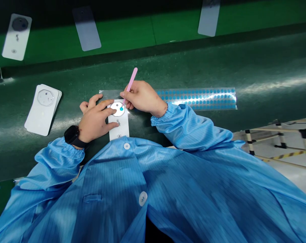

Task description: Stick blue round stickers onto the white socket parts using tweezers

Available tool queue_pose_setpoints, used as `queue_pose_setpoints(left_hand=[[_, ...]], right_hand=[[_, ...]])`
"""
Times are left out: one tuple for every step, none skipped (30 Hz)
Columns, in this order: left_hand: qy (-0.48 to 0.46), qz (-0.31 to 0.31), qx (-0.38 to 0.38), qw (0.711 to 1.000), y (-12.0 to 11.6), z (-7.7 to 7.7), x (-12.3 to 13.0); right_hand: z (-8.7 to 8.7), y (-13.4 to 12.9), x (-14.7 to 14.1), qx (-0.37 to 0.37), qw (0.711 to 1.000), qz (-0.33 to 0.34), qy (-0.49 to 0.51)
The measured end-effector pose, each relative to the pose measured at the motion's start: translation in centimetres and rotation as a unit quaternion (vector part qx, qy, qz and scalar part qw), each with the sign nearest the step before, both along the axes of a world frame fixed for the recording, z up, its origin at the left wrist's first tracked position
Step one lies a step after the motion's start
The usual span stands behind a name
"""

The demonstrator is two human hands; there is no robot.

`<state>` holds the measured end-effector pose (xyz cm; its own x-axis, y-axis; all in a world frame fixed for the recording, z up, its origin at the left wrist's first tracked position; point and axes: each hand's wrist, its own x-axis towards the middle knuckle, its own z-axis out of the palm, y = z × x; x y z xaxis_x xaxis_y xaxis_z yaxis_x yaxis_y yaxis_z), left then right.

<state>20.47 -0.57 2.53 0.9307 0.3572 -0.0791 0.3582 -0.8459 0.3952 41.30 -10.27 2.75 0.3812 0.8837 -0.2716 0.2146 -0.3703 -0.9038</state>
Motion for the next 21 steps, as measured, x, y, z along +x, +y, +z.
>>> queue_pose_setpoints(left_hand=[[0.001, 0.0, 0.001, 1.0, 0.0, 0.0, 0.0], [0.002, 0.0, 0.002, 1.0, 0.0, 0.0, 0.0], [0.002, 0.0, 0.003, 1.0, 0.0, 0.0, 0.0], [0.003, 0.0, 0.004, 1.0, 0.0, 0.1, 0.0], [0.003, 0.0, 0.005, 1.0, 0.0, 0.1, 0.0], [0.004, -0.001, 0.005, 1.0, 0.0, 0.1, 0.0], [0.004, -0.002, 0.005, 1.0, 0.0, 0.1, 0.0], [0.004, -0.002, 0.004, 1.0, 0.0, 0.1, 0.0], [0.005, -0.003, 0.003, 1.0, 0.0, 0.1, 0.0], [0.005, -0.003, 0.002, 1.0, 0.0, 0.2, 0.0], [0.006, -0.002, 0.001, 1.0, 0.0, 0.2, 0.1], [0.007, -0.002, 0.0, 1.0, 0.0, 0.2, 0.1], [0.007, -0.001, -0.001, 1.0, 0.0, 0.3, 0.1], [0.007, 0.0, -0.001, 1.0, 0.0, 0.3, 0.1], [0.008, 0.0, -0.001, 1.0, 0.0, 0.3, 0.1], [0.008, 0.001, -0.002, 1.0, 0.0, 0.3, 0.2], [0.008, 0.001, -0.003, 1.0, -0.1, 0.4, 0.2], [0.008, 0.001, -0.003, 1.0, -0.1, 0.4, 0.2], [0.007, 0.001, -0.004, 1.0, 0.0, 0.3, 0.2], [0.007, 0.002, -0.004, 1.0, 0.0, 0.3, 0.2], [0.006, 0.001, -0.005, 1.0, 0.0, 0.3, 0.1]], right_hand=[[-0.1, 0.0, 0.0, 0.006, 1.0, 0.004, -0.003], [-0.2, 0.0, 0.1, 0.011, 1.0, 0.008, -0.005], [-0.4, 0.0, 0.1, 0.014, 1.0, 0.011, -0.008], [-0.4, 0.0, 0.2, 0.015, 1.0, 0.013, -0.012], [-0.5, 0.0, 0.2, 0.014, 1.0, 0.014, -0.016], [-0.6, 0.0, 0.2, 0.014, 1.0, 0.015, -0.021], [-0.6, 0.0, 0.2, 0.014, 0.999, 0.017, -0.024], [-0.7, 0.0, 0.3, 0.016, 0.999, 0.019, -0.026], [-0.8, 0.0, 0.3, 0.018, 0.999, 0.021, -0.028], [-0.9, 0.0, 0.3, 0.02, 0.999, 0.024, -0.03], [-1.0, 0.0, 0.4, 0.023, 0.999, 0.027, -0.033], [-1.0, 0.0, 0.4, 0.024, 0.999, 0.029, -0.037], [-1.1, 0.0, 0.4, 0.024, 0.998, 0.03, -0.04], [-1.1, 0.0, 0.4, 0.025, 0.998, 0.031, -0.043], [-1.1, 0.0, 0.4, 0.026, 0.998, 0.03, -0.045], [-1.1, 0.0, 0.4, 0.027, 0.998, 0.03, -0.045], [-1.1, 0.0, 0.4, 0.027, 0.998, 0.029, -0.043], [-1.0, 0.0, 0.4, 0.025, 0.998, 0.027, -0.041], [-1.0, 0.0, 0.3, 0.021, 0.999, 0.025, -0.04], [-0.9, 0.1, 0.3, 0.017, 0.999, 0.023, -0.039], [-0.8, 0.1, 0.3, 0.013, 0.999, 0.022, -0.039]])
